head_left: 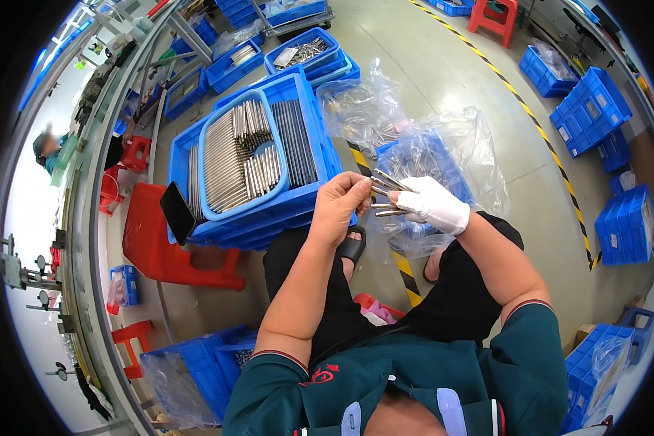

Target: The person sits on the floor and repeatedly picks up bundles of metal rods from a plastic bag, inspects them, and places them into a blue crate. The process involves handling the rods with gloved hands and organizing them into the container.

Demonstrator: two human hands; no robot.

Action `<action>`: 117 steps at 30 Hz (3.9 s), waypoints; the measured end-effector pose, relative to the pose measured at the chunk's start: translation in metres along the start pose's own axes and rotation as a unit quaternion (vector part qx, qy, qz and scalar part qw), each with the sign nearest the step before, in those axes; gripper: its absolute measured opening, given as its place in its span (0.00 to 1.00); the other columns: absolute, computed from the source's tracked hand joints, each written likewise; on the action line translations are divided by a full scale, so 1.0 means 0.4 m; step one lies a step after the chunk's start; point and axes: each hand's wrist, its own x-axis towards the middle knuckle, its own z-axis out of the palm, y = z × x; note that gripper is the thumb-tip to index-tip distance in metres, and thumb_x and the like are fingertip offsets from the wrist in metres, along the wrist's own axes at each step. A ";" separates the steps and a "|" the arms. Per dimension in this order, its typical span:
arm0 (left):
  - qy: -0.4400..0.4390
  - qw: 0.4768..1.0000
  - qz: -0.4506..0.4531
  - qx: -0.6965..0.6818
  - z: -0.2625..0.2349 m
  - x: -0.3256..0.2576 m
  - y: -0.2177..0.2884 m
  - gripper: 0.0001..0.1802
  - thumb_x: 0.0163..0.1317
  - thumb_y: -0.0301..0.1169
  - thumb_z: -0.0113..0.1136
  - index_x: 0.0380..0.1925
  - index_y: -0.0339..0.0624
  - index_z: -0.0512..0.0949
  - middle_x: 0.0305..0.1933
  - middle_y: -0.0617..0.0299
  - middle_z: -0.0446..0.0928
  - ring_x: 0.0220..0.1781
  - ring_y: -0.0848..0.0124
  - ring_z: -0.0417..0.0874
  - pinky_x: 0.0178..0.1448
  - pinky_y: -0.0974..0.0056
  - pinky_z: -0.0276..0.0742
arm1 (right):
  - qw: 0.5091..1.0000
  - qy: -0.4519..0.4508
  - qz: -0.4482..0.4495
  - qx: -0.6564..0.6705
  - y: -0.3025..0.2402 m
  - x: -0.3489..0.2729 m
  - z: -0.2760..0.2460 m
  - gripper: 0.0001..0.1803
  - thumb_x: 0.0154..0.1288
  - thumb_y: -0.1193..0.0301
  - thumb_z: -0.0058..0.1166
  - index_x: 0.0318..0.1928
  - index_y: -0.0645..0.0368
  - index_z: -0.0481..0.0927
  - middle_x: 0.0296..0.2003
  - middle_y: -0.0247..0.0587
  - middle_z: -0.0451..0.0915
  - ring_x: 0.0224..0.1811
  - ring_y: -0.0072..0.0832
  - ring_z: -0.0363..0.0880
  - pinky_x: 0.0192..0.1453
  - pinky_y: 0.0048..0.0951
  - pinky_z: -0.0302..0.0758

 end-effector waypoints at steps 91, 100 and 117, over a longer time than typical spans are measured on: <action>0.012 0.999 -0.016 0.048 -0.005 -0.008 0.025 0.10 0.60 0.32 0.63 0.31 0.34 0.79 0.23 0.71 0.71 0.23 0.84 0.63 0.27 0.75 0.57 | 0.979 -0.020 -0.067 -0.190 0.009 -0.001 0.012 0.23 0.64 0.53 0.51 0.31 0.64 0.76 0.20 0.41 0.71 0.25 0.26 0.68 0.33 0.30 0.68; 0.088 0.982 0.059 0.159 -0.004 -0.007 0.017 0.11 0.63 0.34 0.59 0.30 0.37 0.78 0.22 0.72 0.70 0.24 0.84 0.64 0.28 0.75 0.58 | 0.978 -0.012 -0.055 -0.203 0.006 0.009 0.009 0.21 0.65 0.55 0.51 0.30 0.64 0.75 0.19 0.39 0.69 0.23 0.25 0.64 0.31 0.29 0.66; -0.214 0.972 -0.068 0.074 0.070 0.009 -0.032 0.15 0.70 0.40 0.48 0.32 0.40 0.73 0.45 0.49 0.78 0.45 0.67 0.78 0.51 0.64 0.74 | 0.952 -0.187 0.051 0.238 0.137 0.027 0.080 0.09 0.61 0.63 0.59 0.36 0.51 0.76 0.24 0.25 0.72 0.23 0.13 0.71 0.23 0.18 0.66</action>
